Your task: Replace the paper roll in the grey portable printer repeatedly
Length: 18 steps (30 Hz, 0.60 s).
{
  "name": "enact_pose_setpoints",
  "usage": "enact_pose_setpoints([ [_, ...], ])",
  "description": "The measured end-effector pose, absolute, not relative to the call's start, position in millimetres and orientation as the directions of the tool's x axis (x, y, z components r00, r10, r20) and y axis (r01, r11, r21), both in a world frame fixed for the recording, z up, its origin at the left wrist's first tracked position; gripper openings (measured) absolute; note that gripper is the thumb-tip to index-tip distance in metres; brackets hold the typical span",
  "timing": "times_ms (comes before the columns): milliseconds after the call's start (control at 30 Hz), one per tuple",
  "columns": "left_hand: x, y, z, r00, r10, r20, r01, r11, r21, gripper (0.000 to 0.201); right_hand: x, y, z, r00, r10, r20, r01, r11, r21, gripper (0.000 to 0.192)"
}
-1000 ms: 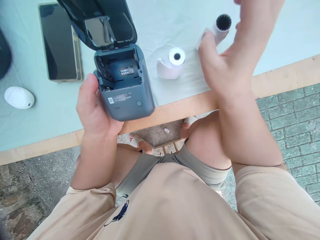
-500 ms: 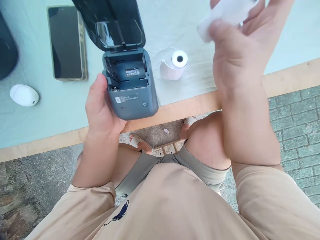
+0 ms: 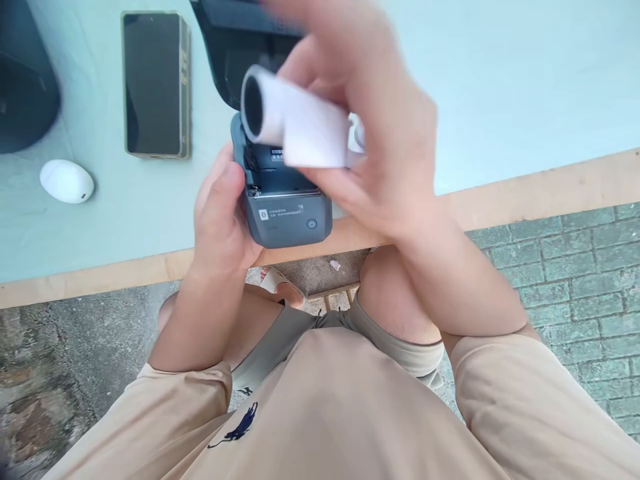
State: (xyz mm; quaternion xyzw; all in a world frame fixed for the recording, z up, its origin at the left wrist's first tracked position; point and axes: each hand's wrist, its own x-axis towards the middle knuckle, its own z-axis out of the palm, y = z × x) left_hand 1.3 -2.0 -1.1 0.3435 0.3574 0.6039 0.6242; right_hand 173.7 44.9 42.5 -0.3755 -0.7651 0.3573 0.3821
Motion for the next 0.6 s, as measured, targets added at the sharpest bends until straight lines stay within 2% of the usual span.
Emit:
enact_pose_setpoints([
  [100,-1.2,-4.5,-4.1,0.024,0.999,-0.034,-0.494,0.041,0.868,0.035,162.6,32.8,47.7,-0.416,0.755,0.506,0.477,0.655,-0.586,0.017],
  [167,-2.9,-5.0,-5.6,0.035,0.998,-0.045,-0.472,0.056,0.88,0.037,161.6,31.5,46.0,-0.424,0.68,0.598,0.585,0.71,-0.393,0.011],
  [200,-3.4,-5.0,-6.0,0.039,0.998,-0.053,-0.46,0.065,0.886,0.037,162.1,32.4,44.1,-0.435,0.661,0.612,0.611,0.715,-0.338,0.009],
  [267,-3.6,-4.4,-5.9,0.044,0.997,-0.059,-0.447,0.072,0.892,0.038,163.7,35.8,40.2,-0.475,0.626,0.619,0.621,0.736,-0.269,0.005],
  [367,-2.4,-3.6,-4.2,0.054,0.997,-0.048,-0.447,0.067,0.892,0.038,164.8,39.0,36.9,-0.498,0.591,0.634,0.611,0.758,-0.227,0.011],
  [500,-1.1,-3.1,-3.0,0.056,0.998,-0.027,-0.462,0.05,0.886,0.033,160.6,35.5,35.1,-0.411,0.62,0.668,0.749,0.648,-0.141,0.025],
  [600,-1.5,-2.3,-4.7,0.047,0.999,-0.023,-0.47,0.042,0.881,0.037,157.7,32.0,33.0,-0.428,0.596,0.68,0.778,0.625,-0.059,0.026],
])
